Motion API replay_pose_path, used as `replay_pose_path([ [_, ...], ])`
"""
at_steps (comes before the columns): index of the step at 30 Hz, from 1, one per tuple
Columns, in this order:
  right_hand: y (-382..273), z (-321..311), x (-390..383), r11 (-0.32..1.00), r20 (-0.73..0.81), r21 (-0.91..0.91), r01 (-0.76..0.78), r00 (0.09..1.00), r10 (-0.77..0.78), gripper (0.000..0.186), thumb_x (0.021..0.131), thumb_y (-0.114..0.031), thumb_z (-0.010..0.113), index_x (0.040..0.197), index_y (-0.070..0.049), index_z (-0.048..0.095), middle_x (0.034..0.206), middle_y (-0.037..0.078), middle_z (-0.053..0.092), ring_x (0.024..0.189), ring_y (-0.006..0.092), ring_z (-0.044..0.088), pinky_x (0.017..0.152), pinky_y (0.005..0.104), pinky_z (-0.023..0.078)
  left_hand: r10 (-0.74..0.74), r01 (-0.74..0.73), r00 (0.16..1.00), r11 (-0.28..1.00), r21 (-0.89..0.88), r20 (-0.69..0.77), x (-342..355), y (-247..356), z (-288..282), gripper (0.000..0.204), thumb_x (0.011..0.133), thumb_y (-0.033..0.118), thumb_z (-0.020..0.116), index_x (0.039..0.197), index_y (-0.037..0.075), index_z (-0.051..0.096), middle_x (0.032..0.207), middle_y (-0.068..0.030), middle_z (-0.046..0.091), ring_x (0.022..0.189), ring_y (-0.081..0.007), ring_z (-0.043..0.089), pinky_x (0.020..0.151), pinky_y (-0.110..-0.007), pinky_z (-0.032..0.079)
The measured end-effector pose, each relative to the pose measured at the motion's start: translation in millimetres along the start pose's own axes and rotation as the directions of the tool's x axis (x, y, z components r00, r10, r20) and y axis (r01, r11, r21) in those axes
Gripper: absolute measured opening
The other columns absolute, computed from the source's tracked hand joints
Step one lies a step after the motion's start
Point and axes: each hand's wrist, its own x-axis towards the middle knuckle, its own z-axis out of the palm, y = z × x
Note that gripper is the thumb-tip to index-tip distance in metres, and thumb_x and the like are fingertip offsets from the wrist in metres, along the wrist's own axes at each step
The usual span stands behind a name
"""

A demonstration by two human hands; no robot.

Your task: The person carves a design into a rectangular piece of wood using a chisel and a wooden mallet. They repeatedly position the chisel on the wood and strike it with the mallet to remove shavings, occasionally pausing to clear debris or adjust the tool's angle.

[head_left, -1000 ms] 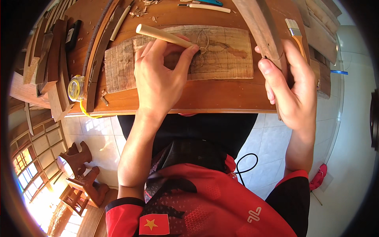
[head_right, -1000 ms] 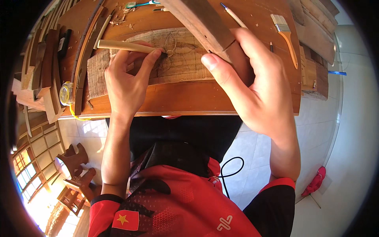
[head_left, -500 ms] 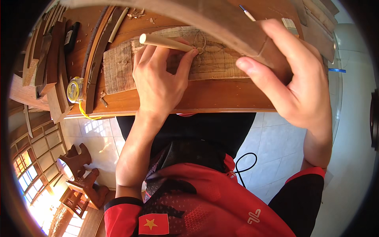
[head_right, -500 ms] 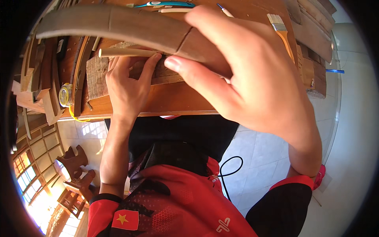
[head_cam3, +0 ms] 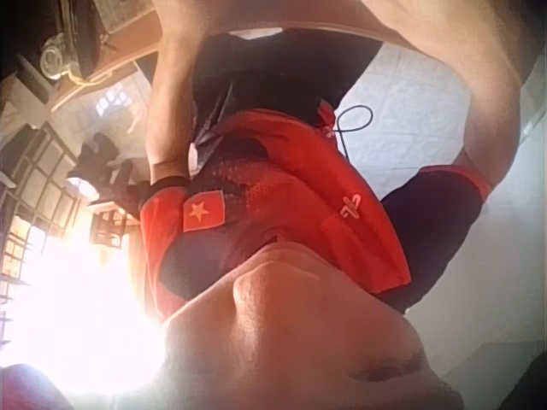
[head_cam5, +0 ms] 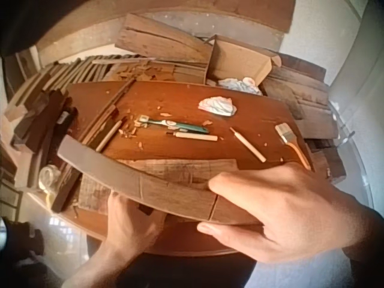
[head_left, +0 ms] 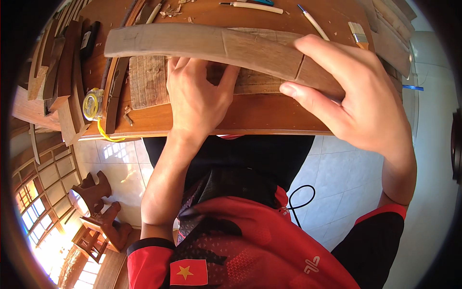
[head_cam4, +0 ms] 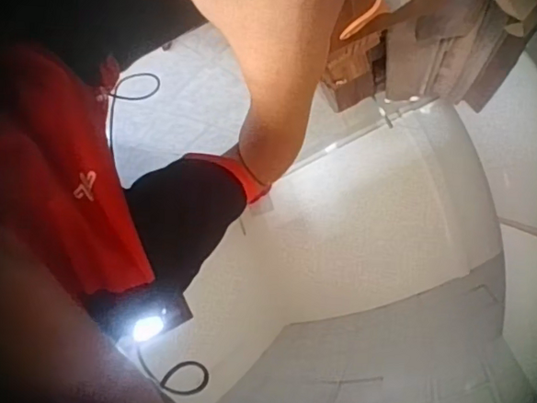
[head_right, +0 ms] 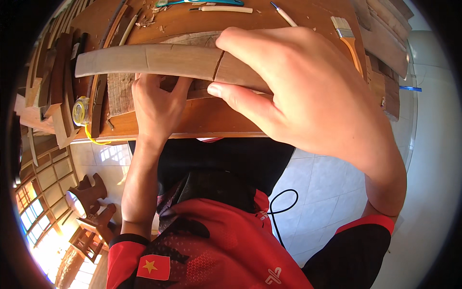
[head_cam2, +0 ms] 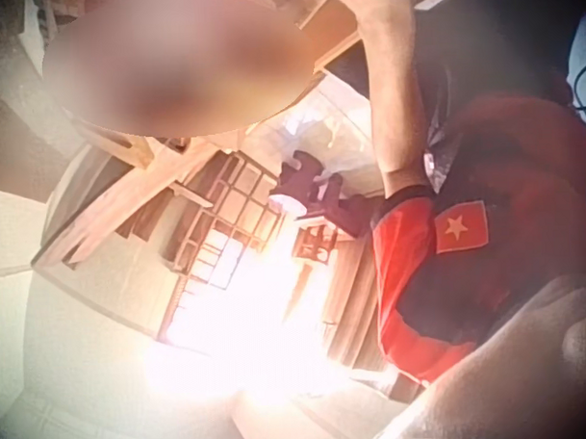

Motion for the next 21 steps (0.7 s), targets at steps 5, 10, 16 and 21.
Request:
replay_pose_path([
  [5, 4.4, -2.2, -8.1, 0.986, -0.223, 0.165, -0.005, 0.974, 0.042, 0.051, 0.093, -0.01, 0.078, 0.131, 0.016, 0.058, 0.105, 0.021, 0.073, 0.096, 0.0222, 0.072, 0.088, 0.0335, 0.054, -0.223, 0.264, 0.959, 0.925, -0.273, 0.174, 9.5, 14.5, -8.2, 0.016, 0.088, 0.017, 0.081, 0.096, 0.006, 0.072, 0.076, -0.0059, 0.076, 0.073, -0.0204, 0.074, 0.091, -0.039, 0.05],
  [10, 10.1, -5.9, -11.7, 0.987, -0.062, 0.122, -0.106, 0.992, 0.114, 0.046, 0.095, -0.011, 0.075, 0.128, 0.015, 0.059, 0.092, 0.014, 0.068, 0.085, 0.0177, 0.066, 0.08, 0.0296, 0.05, -0.314, 0.385, 0.923, 0.786, -0.485, 0.224, 16.4, 17.5, -8.0, 0.016, 0.093, 0.011, 0.078, 0.102, 0.0, 0.069, 0.086, -0.0109, 0.079, 0.084, -0.0156, 0.076, 0.08, -0.029, 0.056],
  [16, 27.3, 24.1, -21.8, 0.876, -0.092, 0.346, -0.337, 0.917, 0.389, 0.044, 0.099, -0.014, 0.072, 0.133, 0.008, 0.056, 0.072, 0.001, 0.055, 0.062, 0.0055, 0.052, 0.054, 0.0232, 0.04, -0.353, 0.405, 0.912, 0.684, -0.607, 0.21, 17.2, 16.1, -14.1, 0.019, 0.098, 0.009, 0.075, 0.108, -0.003, 0.065, 0.095, -0.0103, 0.078, 0.086, -0.0078, 0.071, 0.073, -0.022, 0.054],
  [21, 41.0, 58.1, -2.7, 0.789, -0.052, 0.513, -0.337, 0.906, 0.42, 0.027, 0.092, -0.013, 0.073, 0.109, 0.001, 0.058, 0.09, 0.017, 0.072, 0.082, 0.0281, 0.071, 0.074, 0.0412, 0.053, -0.351, 0.404, 0.914, 0.727, -0.555, 0.204, 15.1, 4.5, -36.8, 0.016, 0.098, 0.007, 0.073, 0.109, -0.002, 0.065, 0.095, -0.007, 0.077, 0.084, -0.0053, 0.067, 0.074, -0.02, 0.051],
])
